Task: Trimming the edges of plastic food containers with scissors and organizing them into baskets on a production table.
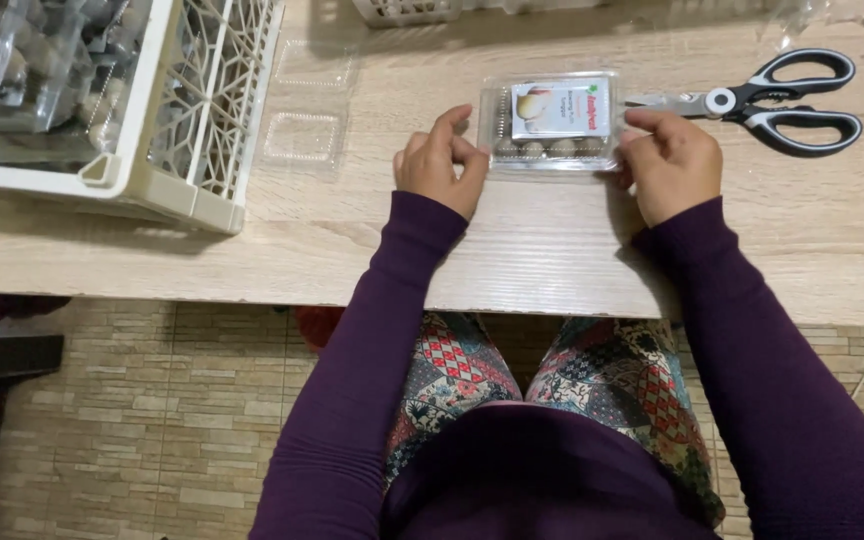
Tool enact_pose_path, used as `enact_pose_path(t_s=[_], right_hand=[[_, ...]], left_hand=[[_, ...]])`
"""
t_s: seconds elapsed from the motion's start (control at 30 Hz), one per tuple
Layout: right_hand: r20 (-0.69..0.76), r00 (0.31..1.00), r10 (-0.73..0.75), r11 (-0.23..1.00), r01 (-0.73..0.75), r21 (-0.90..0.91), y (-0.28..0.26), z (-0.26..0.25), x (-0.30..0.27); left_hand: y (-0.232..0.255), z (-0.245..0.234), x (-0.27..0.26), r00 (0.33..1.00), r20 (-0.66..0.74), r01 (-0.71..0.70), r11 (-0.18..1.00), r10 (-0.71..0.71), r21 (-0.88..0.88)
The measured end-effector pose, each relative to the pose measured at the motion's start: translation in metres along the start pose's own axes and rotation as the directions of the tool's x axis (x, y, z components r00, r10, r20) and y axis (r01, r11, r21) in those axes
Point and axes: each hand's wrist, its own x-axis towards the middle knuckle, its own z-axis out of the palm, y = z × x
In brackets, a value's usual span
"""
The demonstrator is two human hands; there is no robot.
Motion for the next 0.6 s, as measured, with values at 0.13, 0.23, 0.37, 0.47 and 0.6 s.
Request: enact_pose_path(t_s=[0.13,0.23,0.37,0.47,0.6], right_hand=[[0.144,0.982,0.123,0.973,-0.090,-0.215,0.010,0.001,0.016],[0.126,0.992,0.027,0.986,-0.006,-0.167,0.018,0.007,0.009],[0.137,0.990,-0.039,0.989,0.019,0.147,0.009,0.009,0.002],[0.097,0.994,-0.042,0.983,0.024,0.180,0.019,0.005,0.008],[0.093,0.992,-0.081,0.986,0.066,0.154,0.023,0.002,0.010]], left_hand=[[-0.003,0.007,0.005,0.990,-0.023,0.139,0.968,-0.137,0.209],[0.001,0.000,0.006,0.990,0.003,0.142,0.974,-0.144,0.178],[0.000,-0.001,0.004,0.992,-0.055,0.112,0.994,-0.113,-0.020],[0.005,-0.003,0.005,0.997,-0.079,-0.029,0.985,0.016,-0.168],[0.004,-0.002,0.005,0.995,-0.086,-0.061,0.967,0.041,-0.246]])
